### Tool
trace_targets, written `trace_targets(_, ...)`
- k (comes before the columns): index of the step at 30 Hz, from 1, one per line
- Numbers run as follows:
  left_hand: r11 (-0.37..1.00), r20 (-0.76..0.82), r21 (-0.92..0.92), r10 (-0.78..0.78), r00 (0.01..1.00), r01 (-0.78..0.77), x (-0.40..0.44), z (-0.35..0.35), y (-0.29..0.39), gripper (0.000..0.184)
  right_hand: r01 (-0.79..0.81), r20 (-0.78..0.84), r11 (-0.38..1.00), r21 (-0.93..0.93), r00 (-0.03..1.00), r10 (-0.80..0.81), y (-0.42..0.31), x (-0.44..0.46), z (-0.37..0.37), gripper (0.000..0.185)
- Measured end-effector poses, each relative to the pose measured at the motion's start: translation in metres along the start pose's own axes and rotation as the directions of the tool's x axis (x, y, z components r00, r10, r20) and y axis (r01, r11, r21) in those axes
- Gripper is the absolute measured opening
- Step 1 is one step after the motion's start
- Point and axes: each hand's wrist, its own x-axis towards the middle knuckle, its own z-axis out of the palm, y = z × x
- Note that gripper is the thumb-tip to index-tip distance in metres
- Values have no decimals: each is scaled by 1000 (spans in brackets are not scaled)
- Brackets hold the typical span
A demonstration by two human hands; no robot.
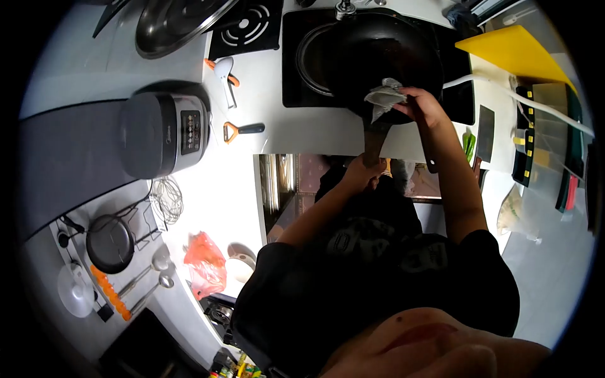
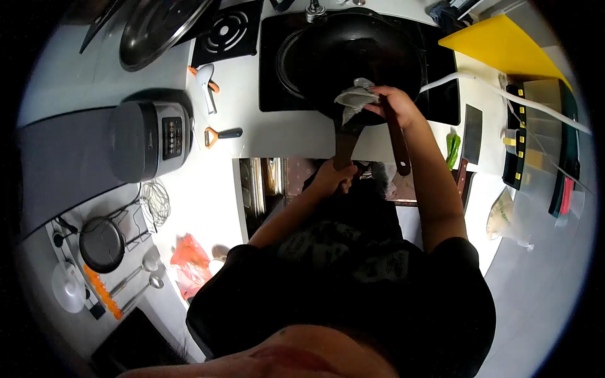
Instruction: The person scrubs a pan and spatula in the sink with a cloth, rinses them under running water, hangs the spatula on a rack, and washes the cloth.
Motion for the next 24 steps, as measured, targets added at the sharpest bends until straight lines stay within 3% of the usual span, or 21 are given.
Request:
trace_targets(6, 1000, -99, 11, 13, 995, -12, 2, -33, 9, 18, 6, 14, 999, -33, 1000, -5, 7, 27, 36, 26)
trace_targets(9, 993, -80, 98, 66, 995, -58, 3, -44, 15, 18, -24, 25, 999, -28, 999, 25, 15, 51, 35, 26)
trace_targets(15, 992, -16, 63, 113, 994, -111, 23, -55, 22, 18, -21, -30, 997, -75, 999, 18, 12, 79, 44, 24)
trace_targets(17, 997, -56, 44, 67, 996, -64, 30, -56, 22, 21, -19, -40, 997, -73, 999, 16, 10, 92, 39, 23)
trace_targets(24, 995, -76, 95, 47, 996, -40, 51, -50, 23, 27, -51, -123, 967, -251, 992, 20, 2, 130, 30, 29)
